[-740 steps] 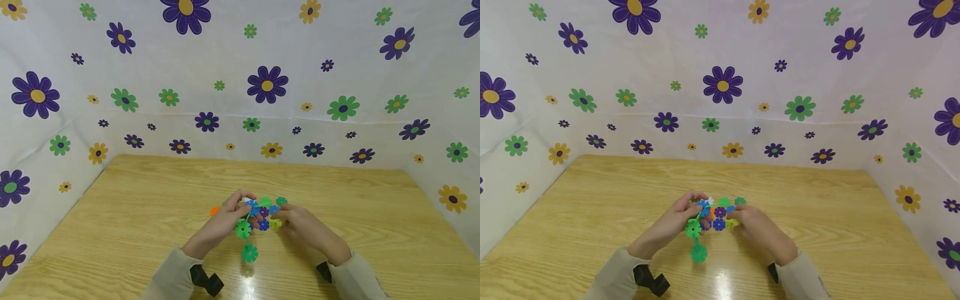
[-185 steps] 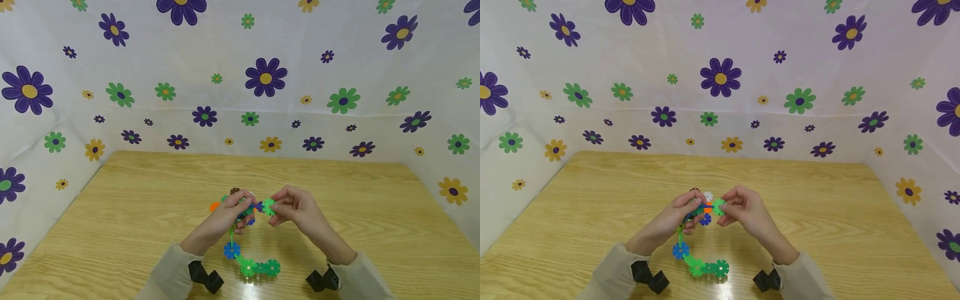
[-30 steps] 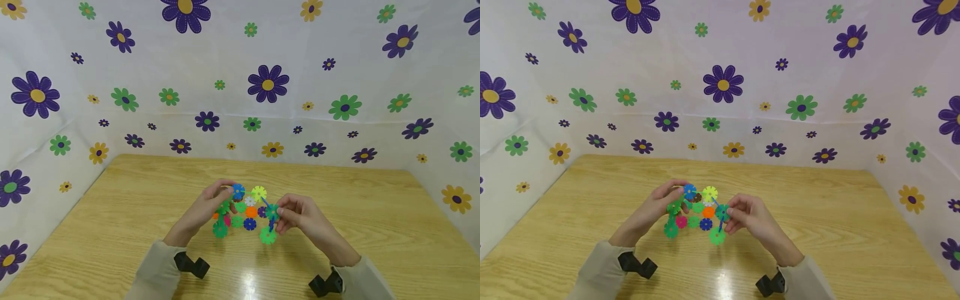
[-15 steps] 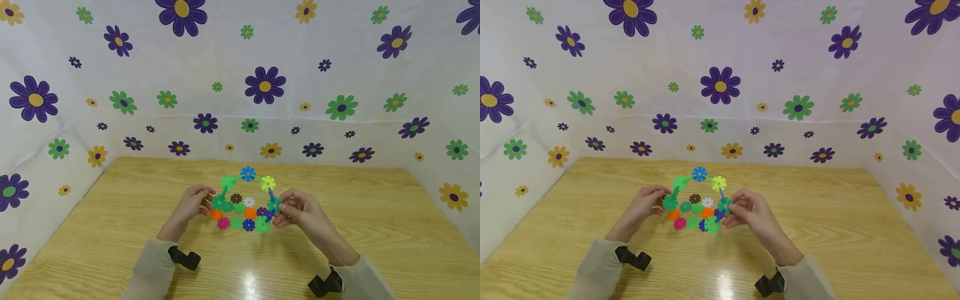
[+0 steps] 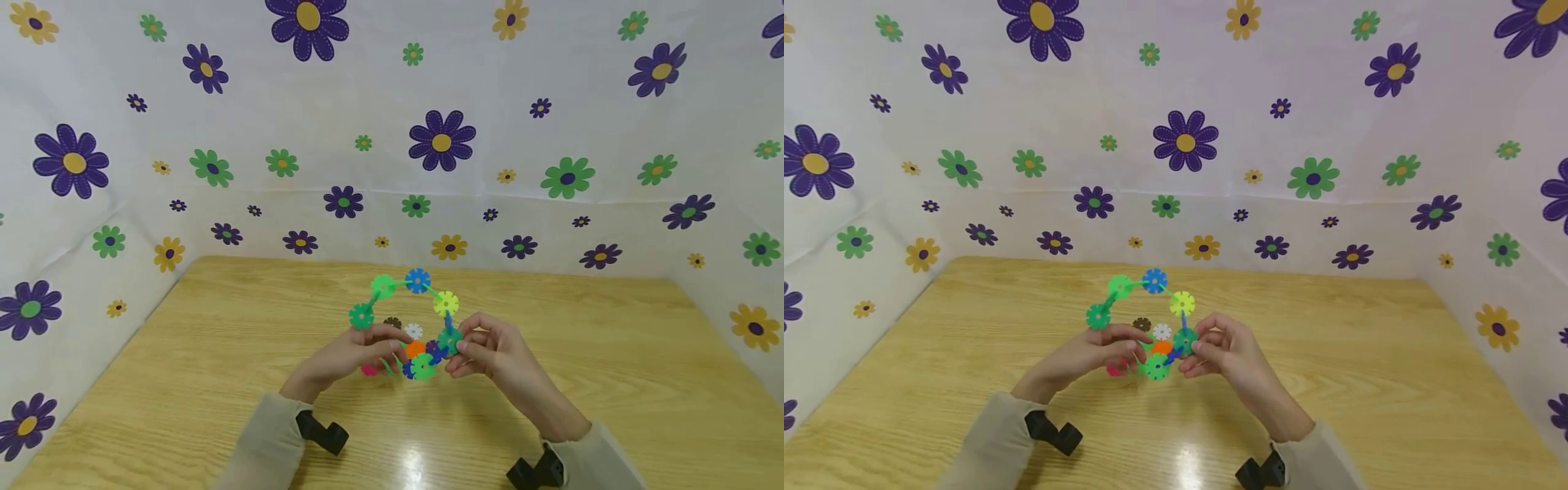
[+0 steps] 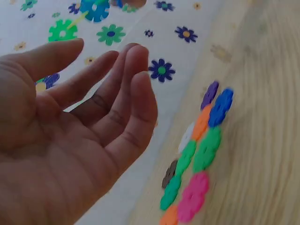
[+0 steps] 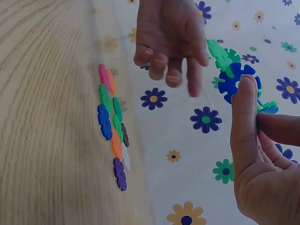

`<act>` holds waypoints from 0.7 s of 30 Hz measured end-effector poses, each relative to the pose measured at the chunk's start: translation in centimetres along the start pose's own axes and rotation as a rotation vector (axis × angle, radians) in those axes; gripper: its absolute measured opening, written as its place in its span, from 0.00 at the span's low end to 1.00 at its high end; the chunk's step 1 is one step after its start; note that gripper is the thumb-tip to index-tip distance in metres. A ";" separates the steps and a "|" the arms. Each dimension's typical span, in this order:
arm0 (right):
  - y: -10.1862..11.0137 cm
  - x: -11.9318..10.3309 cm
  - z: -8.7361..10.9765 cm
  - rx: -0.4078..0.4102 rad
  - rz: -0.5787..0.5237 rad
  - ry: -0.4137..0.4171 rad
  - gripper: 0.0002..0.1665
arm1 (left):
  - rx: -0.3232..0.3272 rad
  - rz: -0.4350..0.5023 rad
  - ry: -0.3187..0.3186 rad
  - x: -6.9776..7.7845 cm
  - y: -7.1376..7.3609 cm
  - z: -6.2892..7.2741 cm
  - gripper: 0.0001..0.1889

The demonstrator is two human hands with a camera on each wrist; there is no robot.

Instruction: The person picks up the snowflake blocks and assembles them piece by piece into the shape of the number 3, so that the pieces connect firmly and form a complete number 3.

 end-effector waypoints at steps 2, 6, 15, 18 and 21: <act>-0.1 0.2 0.0 -0.023 -0.015 0.004 0.05 | -0.014 0.024 -0.013 0.3 -0.8 -0.2 0.21; -0.5 0.6 0.0 -0.104 -0.047 0.029 0.06 | -0.012 0.060 -0.043 1.0 -2.4 -0.5 0.22; -1.4 1.3 -0.1 -0.195 -0.068 0.040 0.06 | 0.060 0.093 0.000 1.1 -4.0 -0.8 0.21; -1.5 1.5 -0.1 -0.211 -0.074 0.029 0.06 | 0.065 0.115 0.002 0.9 -4.1 -1.0 0.20; -1.6 1.6 -0.2 -0.220 -0.084 0.021 0.07 | 0.069 0.108 0.002 0.8 -4.1 -1.0 0.19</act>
Point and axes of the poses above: each hand's wrist, its own z-axis away from the middle knuckle, its own y-axis out of the back of the hand, x = y × z, the point moved 1 cm from there along -z, towards the middle knuckle, and after that the axes turned 4 degrees about x, right-handed, at the moved point
